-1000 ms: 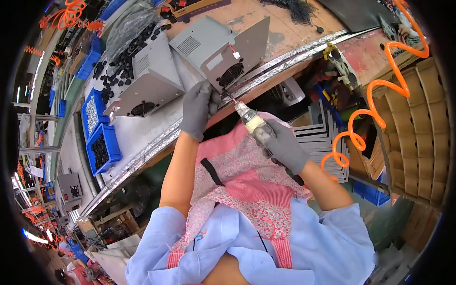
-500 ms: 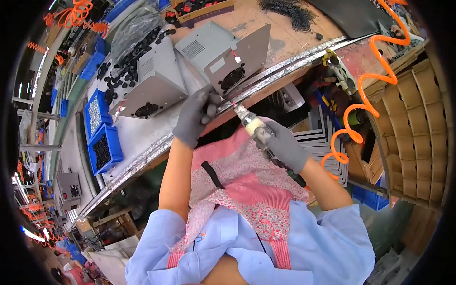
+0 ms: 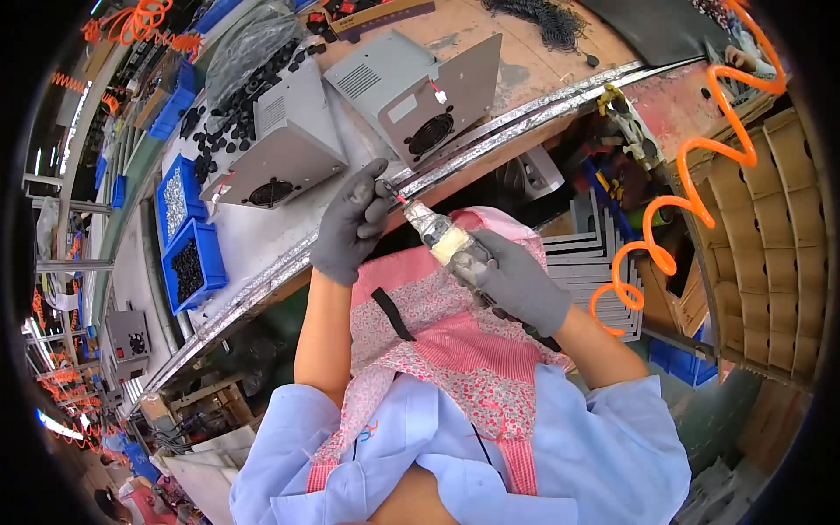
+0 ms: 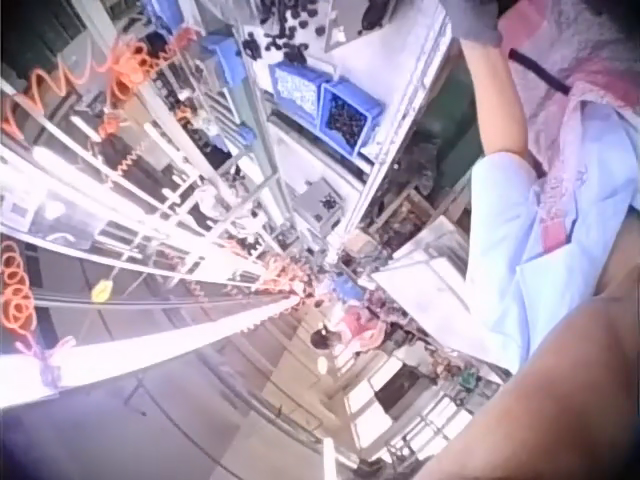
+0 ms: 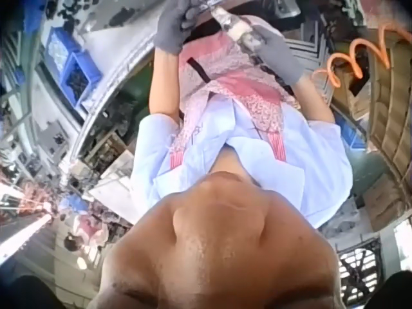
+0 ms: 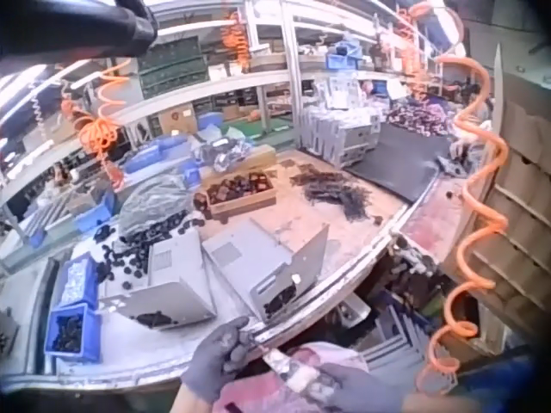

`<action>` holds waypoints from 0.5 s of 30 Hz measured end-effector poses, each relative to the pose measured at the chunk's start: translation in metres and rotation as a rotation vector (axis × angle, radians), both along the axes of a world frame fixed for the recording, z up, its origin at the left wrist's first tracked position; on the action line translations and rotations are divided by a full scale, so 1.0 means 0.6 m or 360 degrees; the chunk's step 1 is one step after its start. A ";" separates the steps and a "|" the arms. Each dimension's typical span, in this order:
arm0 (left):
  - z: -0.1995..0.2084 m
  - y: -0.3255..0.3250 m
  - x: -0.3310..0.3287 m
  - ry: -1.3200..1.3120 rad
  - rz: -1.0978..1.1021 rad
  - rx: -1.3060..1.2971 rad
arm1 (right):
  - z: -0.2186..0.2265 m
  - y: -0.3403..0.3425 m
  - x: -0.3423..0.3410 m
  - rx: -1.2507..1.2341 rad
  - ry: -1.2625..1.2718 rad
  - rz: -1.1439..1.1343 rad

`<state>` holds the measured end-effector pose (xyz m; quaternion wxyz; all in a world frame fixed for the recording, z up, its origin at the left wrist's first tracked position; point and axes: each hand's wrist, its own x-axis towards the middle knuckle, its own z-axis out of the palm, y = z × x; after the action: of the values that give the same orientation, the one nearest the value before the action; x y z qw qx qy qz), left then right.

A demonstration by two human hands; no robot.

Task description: Installing cooling fans into a metal chassis using an electric screwdriver on an assembly line.

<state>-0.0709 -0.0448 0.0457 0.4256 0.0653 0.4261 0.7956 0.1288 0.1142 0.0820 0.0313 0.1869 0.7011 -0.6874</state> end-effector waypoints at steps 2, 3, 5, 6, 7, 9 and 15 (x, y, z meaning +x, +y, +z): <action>0.018 0.002 0.013 0.0000 0.0013 0.0032 | 0.016 0.001 -0.001 -0.0126 -0.0151 0.0028; 0.022 0.002 0.015 -0.0029 0.0002 0.0066 | 0.024 0.002 -0.002 -0.0190 -0.0226 0.0042; 0.029 0.001 0.018 -0.0084 -0.0018 0.0135 | 0.032 0.000 -0.002 -0.0183 -0.0253 0.0038; 0.024 -0.001 0.017 -0.0101 -0.0076 0.0201 | 0.033 -0.002 -0.002 -0.0179 -0.0266 0.0035; 0.020 -0.003 0.016 -0.0118 -0.0133 0.0267 | 0.034 -0.004 -0.003 -0.0198 -0.0252 0.0032; 0.018 -0.003 0.016 -0.0135 -0.0175 0.0284 | 0.033 -0.008 -0.006 -0.0237 -0.0225 0.0025; 0.038 0.009 0.025 -0.0205 -0.0085 0.0148 | 0.029 -0.008 -0.008 -0.0229 -0.0148 0.0081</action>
<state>-0.0561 -0.0396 0.0684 0.4697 0.0451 0.3585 0.8055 0.1237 0.1096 0.0996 0.0945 0.1979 0.6523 -0.7256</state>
